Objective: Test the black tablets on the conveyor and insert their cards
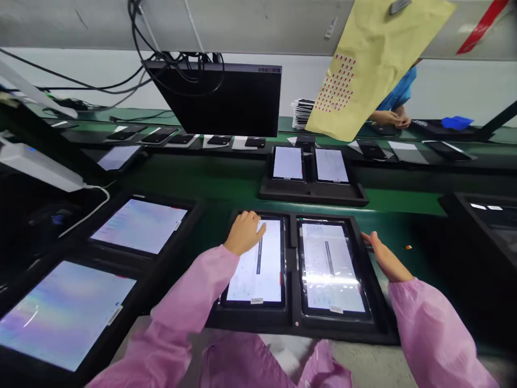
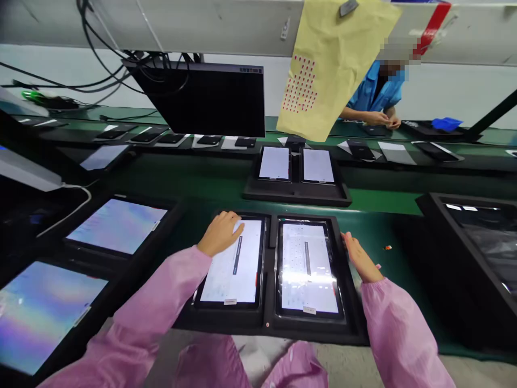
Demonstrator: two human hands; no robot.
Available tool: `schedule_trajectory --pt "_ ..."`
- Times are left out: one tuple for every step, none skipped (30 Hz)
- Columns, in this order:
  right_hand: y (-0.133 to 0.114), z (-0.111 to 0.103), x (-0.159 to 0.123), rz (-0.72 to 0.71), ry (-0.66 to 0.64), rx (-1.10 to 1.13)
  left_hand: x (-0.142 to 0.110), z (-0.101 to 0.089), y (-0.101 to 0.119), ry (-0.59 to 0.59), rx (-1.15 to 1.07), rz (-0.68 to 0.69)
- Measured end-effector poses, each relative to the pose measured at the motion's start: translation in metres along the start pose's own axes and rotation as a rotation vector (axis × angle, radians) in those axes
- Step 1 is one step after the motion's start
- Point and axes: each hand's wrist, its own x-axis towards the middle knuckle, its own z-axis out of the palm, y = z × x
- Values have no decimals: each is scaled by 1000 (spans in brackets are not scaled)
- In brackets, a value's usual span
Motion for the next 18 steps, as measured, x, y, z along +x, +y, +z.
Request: schedule_trajectory --pt "0 -5 -4 57 22 -31 16 5 -9 29 55 -3" --pt "1 -12 -11 129 52 -67 27 10 -18 45 100 0" --pt "2 -20 -21 196 88 -102 33 16 -25 51 135 10" --pt "4 -29 -32 245 131 -136 35 20 -32 49 160 23" --pt "6 -38 -44 290 180 -170 36 22 -37 42 177 36" --pt "9 -45 -56 336 236 -207 35 23 -41 30 185 51" --pt "12 -51 -67 385 293 -242 34 23 -44 12 188 66" --pt "16 -55 -77 435 341 -270 33 22 -46 -10 185 82" --pt "19 -57 -84 480 376 -288 33 19 -46 -37 178 100" --pt "23 -57 -88 518 396 -293 32 15 -45 -65 167 120" --pt "27 -56 -88 544 400 -288 32 9 -43 -88 156 145" --pt "30 -54 -86 558 394 -275 31 2 -39 -111 135 166" --pt "33 -51 -81 565 384 -259 30 -8 -35 -145 105 174" --pt "35 -50 -74 569 372 -244 28 -20 -29 -199 68 166" --pt "36 -48 -66 574 360 -232 25 -33 -23 -270 28 141" --pt "37 -48 -58 585 350 -222 23 -47 -17 -348 -11 110" --pt "38 -48 -50 600 339 -214 19 -60 -11 -423 -48 85" --pt "37 -49 -42 618 328 -205 16 -73 -5 -481 -81 80"
